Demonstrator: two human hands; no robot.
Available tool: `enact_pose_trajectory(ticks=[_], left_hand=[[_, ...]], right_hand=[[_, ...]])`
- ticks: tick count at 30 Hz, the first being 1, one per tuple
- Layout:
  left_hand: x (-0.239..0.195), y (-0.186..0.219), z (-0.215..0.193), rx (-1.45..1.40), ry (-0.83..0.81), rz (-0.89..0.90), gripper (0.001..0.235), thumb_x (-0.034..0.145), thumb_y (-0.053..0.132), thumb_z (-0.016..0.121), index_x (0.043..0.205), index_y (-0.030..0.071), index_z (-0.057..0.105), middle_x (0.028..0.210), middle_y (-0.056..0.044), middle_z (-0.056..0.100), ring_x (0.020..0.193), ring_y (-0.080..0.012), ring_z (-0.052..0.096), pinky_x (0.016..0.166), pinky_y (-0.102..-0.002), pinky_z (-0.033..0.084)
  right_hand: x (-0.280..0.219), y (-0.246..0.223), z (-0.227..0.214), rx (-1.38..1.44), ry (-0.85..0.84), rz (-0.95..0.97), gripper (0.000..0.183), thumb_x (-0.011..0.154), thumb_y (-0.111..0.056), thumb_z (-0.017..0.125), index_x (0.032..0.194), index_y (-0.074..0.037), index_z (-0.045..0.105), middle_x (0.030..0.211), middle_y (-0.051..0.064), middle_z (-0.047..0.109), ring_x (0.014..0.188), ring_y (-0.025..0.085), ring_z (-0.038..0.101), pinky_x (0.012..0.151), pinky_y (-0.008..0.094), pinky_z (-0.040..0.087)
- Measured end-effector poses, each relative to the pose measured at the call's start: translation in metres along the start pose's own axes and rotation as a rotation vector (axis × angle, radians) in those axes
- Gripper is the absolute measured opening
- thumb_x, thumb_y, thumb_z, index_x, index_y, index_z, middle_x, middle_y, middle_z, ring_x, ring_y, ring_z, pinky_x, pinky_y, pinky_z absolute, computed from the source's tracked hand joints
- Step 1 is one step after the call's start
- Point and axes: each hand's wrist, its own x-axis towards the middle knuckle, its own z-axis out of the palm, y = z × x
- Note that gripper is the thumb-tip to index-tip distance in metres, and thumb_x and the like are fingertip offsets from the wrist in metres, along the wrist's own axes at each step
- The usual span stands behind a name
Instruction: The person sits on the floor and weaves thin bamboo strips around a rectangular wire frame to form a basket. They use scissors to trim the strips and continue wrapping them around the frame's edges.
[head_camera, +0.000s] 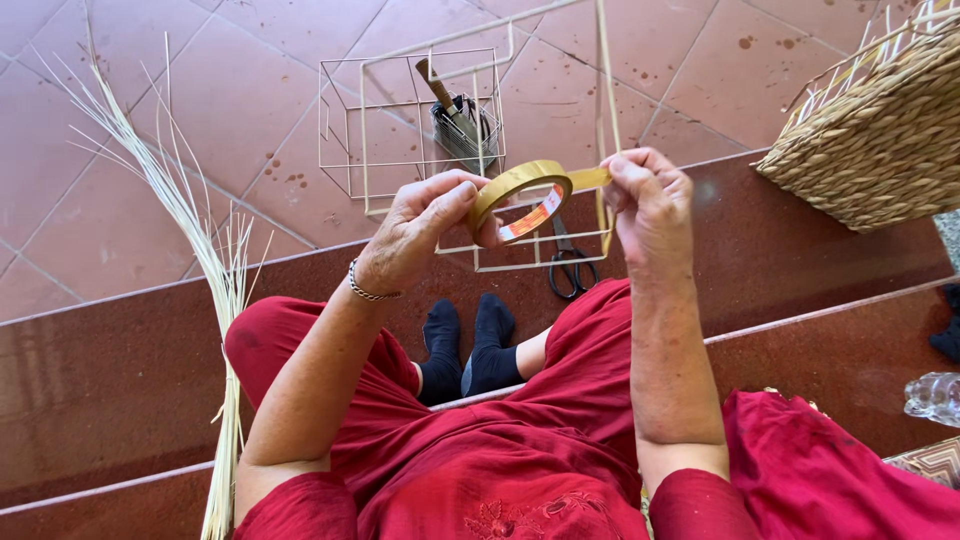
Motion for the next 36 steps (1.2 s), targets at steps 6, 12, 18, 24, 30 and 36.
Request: enact_pose_trajectory(ticks=[6,12,18,24,30,36], left_hand=[[-0.002,-0.017,0.007,0.085,-0.004,-0.009,0.027,0.110,0.017,0.056,0.123,-0.005,0.065,0.089,-0.004,0.070,0.080,-0.0098,0.068,0.075,-0.027,0.058],[-0.018,-0.034,0.013,0.090,0.028,-0.097,0.029,0.106,0.019,0.060,0.122,-0.005,0.068,0.084,-0.003,0.071,0.076,-0.0081,0.068,0.071,-0.025,0.058],[-0.024,-0.024,-0.003,0.231,0.165,-0.184,0.025,0.099,0.020,0.067,0.108,-0.002,0.074,0.072,0.000,0.068,0.060,-0.0044,0.062,0.053,-0.022,0.049],[-0.051,-0.010,-0.041,0.330,0.315,-0.301,0.029,0.099,0.026,0.069,0.089,0.000,0.077,0.060,0.002,0.063,0.051,-0.0029,0.054,0.046,-0.019,0.038],[-0.088,0.027,-0.086,0.289,0.351,-0.354,0.025,0.094,0.025,0.072,0.085,0.001,0.076,0.058,0.002,0.061,0.048,-0.0023,0.051,0.044,-0.020,0.034],[-0.100,0.043,-0.096,0.749,0.384,-0.252,0.028,0.084,0.027,0.085,0.081,0.001,0.078,0.062,0.001,0.067,0.056,-0.0020,0.058,0.048,-0.021,0.045]], right_hand=[[-0.015,0.059,-0.021,0.144,0.085,0.042,0.005,0.095,-0.003,0.066,0.092,0.002,0.067,0.083,0.006,0.066,0.069,0.010,0.054,0.067,0.023,0.044],[-0.034,0.091,-0.043,0.349,-0.008,0.088,0.022,0.100,-0.015,0.071,0.093,0.005,0.068,0.076,0.003,0.059,0.070,0.010,0.054,0.066,0.024,0.045],[-0.037,0.087,-0.038,-0.071,0.048,0.039,0.017,0.095,-0.007,0.075,0.105,-0.001,0.064,0.083,-0.002,0.062,0.067,0.005,0.053,0.061,0.019,0.042],[-0.034,0.072,-0.027,-0.156,0.042,0.031,0.042,0.094,-0.003,0.075,0.128,-0.001,0.050,0.079,-0.001,0.062,0.068,0.005,0.055,0.063,0.019,0.046],[-0.038,0.063,-0.025,-0.205,0.073,0.104,0.046,0.094,-0.005,0.075,0.132,-0.002,0.049,0.081,0.000,0.063,0.068,0.005,0.058,0.060,0.017,0.045],[-0.035,0.065,-0.028,-0.222,0.036,0.030,0.046,0.097,-0.009,0.076,0.133,-0.001,0.049,0.089,0.003,0.067,0.073,0.010,0.065,0.064,0.019,0.051]])
